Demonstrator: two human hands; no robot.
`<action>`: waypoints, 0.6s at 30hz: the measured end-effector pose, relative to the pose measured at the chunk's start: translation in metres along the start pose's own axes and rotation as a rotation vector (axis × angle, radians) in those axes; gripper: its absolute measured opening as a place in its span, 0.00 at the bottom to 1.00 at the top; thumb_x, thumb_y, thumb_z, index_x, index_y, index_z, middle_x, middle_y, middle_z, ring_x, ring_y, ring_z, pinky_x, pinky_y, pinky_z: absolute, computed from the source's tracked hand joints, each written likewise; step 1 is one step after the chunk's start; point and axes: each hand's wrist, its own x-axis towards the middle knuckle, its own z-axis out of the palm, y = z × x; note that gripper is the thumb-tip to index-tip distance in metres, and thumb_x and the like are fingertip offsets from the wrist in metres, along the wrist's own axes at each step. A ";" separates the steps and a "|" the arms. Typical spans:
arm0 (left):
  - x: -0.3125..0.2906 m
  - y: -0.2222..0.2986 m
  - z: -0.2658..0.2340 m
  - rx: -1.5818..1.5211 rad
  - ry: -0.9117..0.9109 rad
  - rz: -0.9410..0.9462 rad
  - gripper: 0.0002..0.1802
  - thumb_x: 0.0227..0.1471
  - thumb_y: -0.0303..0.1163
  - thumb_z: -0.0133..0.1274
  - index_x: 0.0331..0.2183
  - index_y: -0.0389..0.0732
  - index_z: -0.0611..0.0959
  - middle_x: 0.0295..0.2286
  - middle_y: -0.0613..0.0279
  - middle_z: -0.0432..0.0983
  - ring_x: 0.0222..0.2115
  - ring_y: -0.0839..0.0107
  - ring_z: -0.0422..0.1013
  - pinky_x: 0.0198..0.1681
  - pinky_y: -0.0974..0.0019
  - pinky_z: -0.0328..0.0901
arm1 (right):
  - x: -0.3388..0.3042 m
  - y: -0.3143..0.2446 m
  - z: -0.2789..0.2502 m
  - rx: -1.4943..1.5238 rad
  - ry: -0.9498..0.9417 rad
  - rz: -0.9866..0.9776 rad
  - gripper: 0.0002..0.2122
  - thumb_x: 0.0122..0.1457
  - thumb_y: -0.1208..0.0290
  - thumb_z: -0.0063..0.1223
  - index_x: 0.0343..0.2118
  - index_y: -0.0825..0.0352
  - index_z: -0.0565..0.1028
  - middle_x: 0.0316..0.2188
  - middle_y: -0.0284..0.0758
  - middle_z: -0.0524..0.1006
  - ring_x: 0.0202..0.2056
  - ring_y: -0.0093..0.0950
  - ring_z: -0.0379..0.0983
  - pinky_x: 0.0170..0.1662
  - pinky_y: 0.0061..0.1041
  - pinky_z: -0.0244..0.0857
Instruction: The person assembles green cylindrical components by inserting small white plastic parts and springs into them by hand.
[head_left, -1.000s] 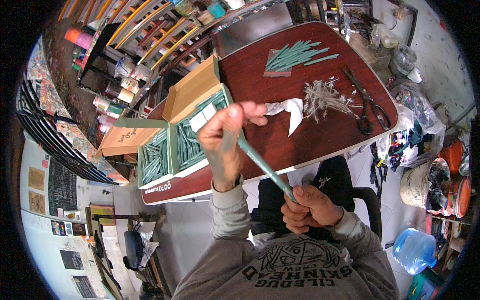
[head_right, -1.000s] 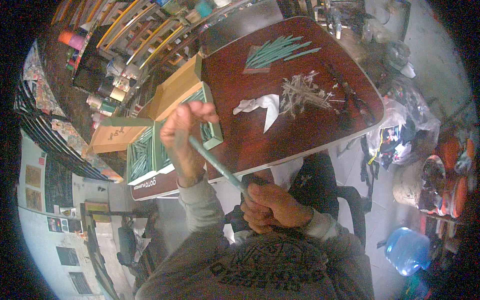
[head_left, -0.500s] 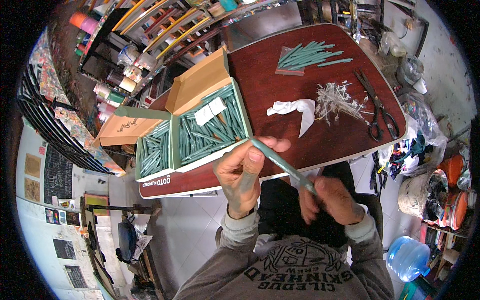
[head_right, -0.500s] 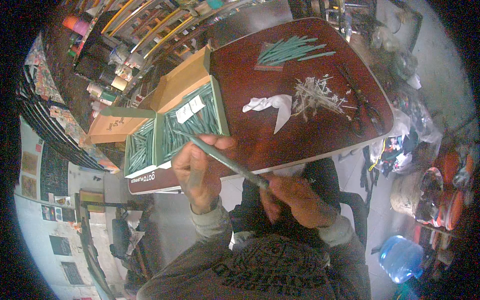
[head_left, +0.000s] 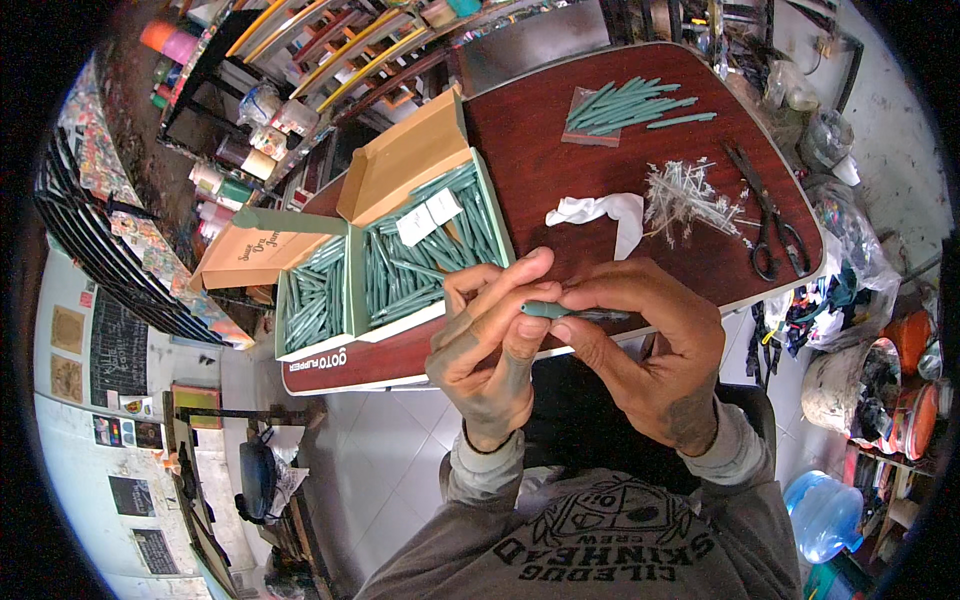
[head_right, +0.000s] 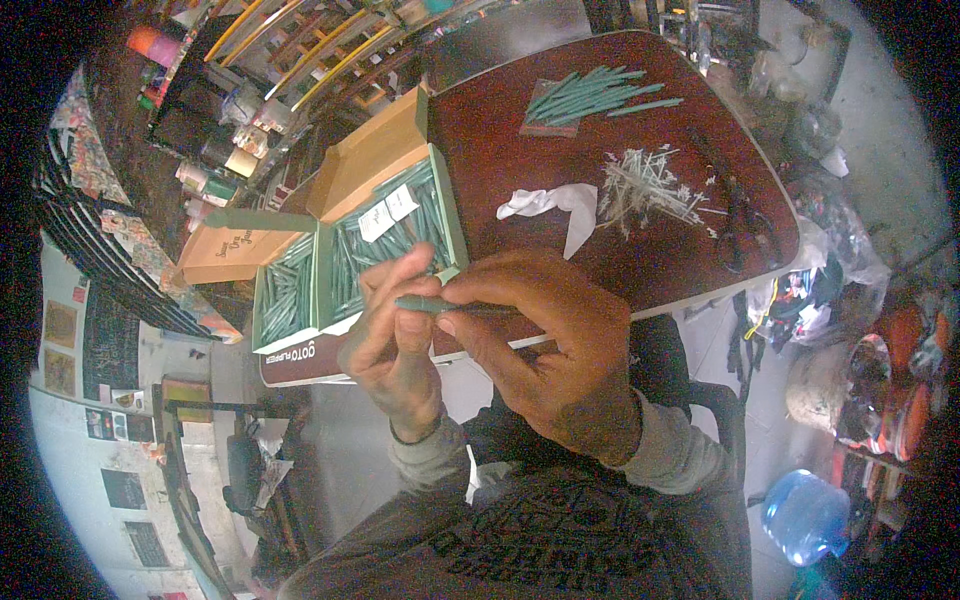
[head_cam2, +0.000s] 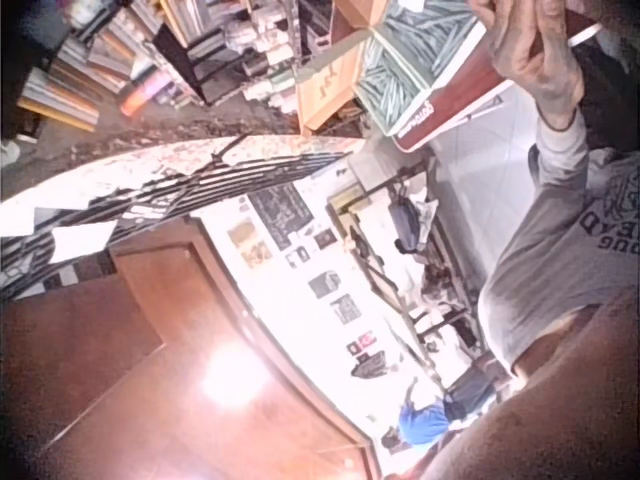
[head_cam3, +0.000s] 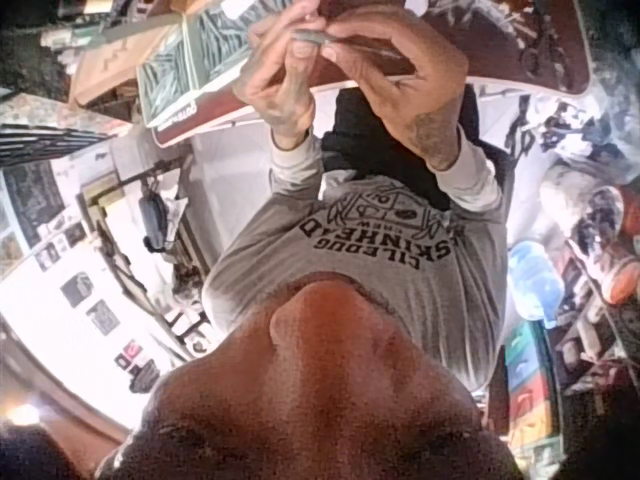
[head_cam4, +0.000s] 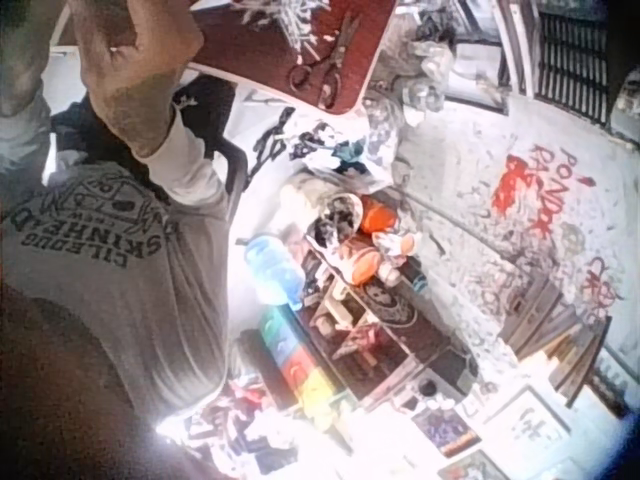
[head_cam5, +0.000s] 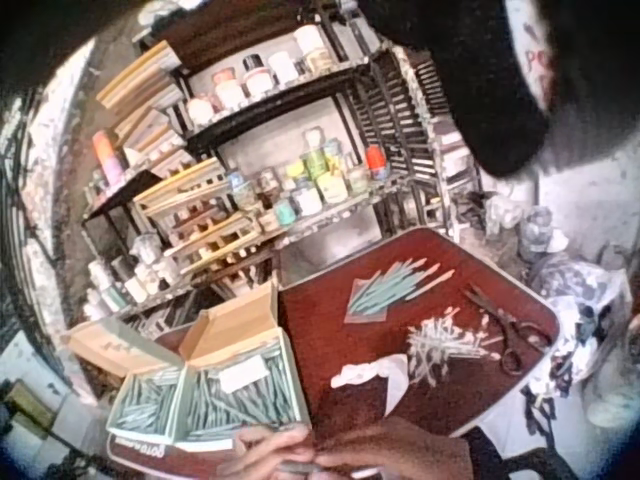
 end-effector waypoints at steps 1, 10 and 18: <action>0.001 0.000 -0.001 0.030 -0.004 0.017 0.14 0.51 0.36 0.60 0.33 0.34 0.87 0.37 0.56 0.82 0.35 0.66 0.67 0.42 0.64 0.61 | 0.000 0.002 0.000 -0.014 -0.004 -0.029 0.08 0.52 0.79 0.63 0.35 0.69 0.78 0.36 0.41 0.78 0.35 0.32 0.78 0.37 0.26 0.73; 0.004 0.001 -0.005 0.078 -0.046 0.010 0.13 0.50 0.35 0.61 0.33 0.35 0.87 0.34 0.58 0.83 0.32 0.68 0.67 0.40 0.65 0.60 | 0.004 0.003 0.001 0.097 -0.047 0.027 0.06 0.52 0.80 0.62 0.32 0.70 0.76 0.32 0.39 0.77 0.33 0.30 0.78 0.34 0.25 0.72; -0.002 -0.001 -0.007 -0.190 -0.055 -0.181 0.11 0.52 0.30 0.60 0.35 0.32 0.85 0.34 0.49 0.82 0.35 0.66 0.74 0.43 0.64 0.65 | 0.011 0.007 -0.010 0.006 -0.176 -0.072 0.09 0.51 0.80 0.60 0.35 0.69 0.75 0.32 0.40 0.77 0.32 0.31 0.77 0.33 0.24 0.70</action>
